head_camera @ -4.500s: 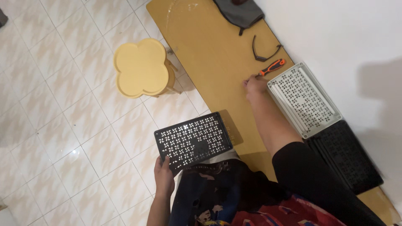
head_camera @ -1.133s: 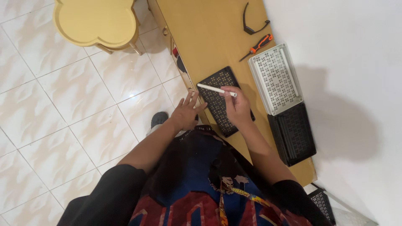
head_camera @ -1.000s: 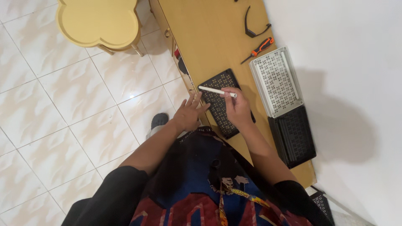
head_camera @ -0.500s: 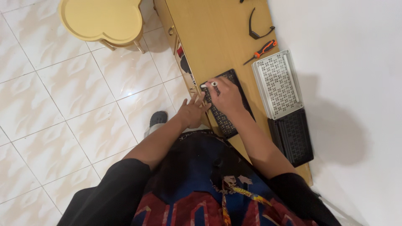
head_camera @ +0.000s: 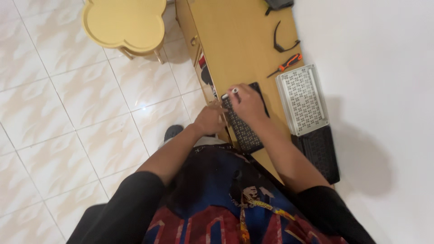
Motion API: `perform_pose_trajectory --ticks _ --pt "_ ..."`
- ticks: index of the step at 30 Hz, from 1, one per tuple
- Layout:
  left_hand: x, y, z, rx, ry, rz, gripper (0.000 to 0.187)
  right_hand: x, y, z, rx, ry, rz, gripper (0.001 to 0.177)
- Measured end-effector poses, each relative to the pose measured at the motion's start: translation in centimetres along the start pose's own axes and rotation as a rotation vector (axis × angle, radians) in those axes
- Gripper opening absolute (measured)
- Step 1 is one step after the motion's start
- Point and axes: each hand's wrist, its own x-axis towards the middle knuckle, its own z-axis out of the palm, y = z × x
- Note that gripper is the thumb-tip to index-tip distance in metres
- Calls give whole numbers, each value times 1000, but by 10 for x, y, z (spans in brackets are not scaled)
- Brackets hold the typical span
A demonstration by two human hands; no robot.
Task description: The person assembles plastic trays by inserting white and black rods into the corners of black and white trays. They use a screwdriver to tighten the connections and stack the assembled trays on a wooden table.
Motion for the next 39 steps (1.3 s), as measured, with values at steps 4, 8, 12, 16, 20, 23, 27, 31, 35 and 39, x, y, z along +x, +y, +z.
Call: perform_pose_trajectory --ticks 4,8,12,16,20,23,27,31,35,39 --pt "-2 1 -16 -350 538 230 60 -20 6 14 42 44 -14 16" --pt "1 26 -27 -420 565 497 56 -45 24 29 155 -4 145 20" --pt "14 54 -8 -742 416 295 27 -58 45 53 95 -256 390 40" --pt "24 54 0 -652 445 136 39 -47 66 87 -169 -535 385 75" --pt "33 42 4 -589 477 206 43 -56 99 124 -309 -643 340 76" --pt "54 43 -12 -554 457 202 46 -42 125 140 -269 -555 281 73" --pt "81 42 -41 -596 427 234 36 -11 133 131 51 -374 370 69" --pt "105 42 -57 -657 434 164 41 22 118 111 -146 -447 402 69" --pt "119 33 -53 -607 465 236 43 45 123 111 -198 -471 461 98" --pt "140 24 -51 -627 499 151 45 59 149 119 -201 -406 319 92"
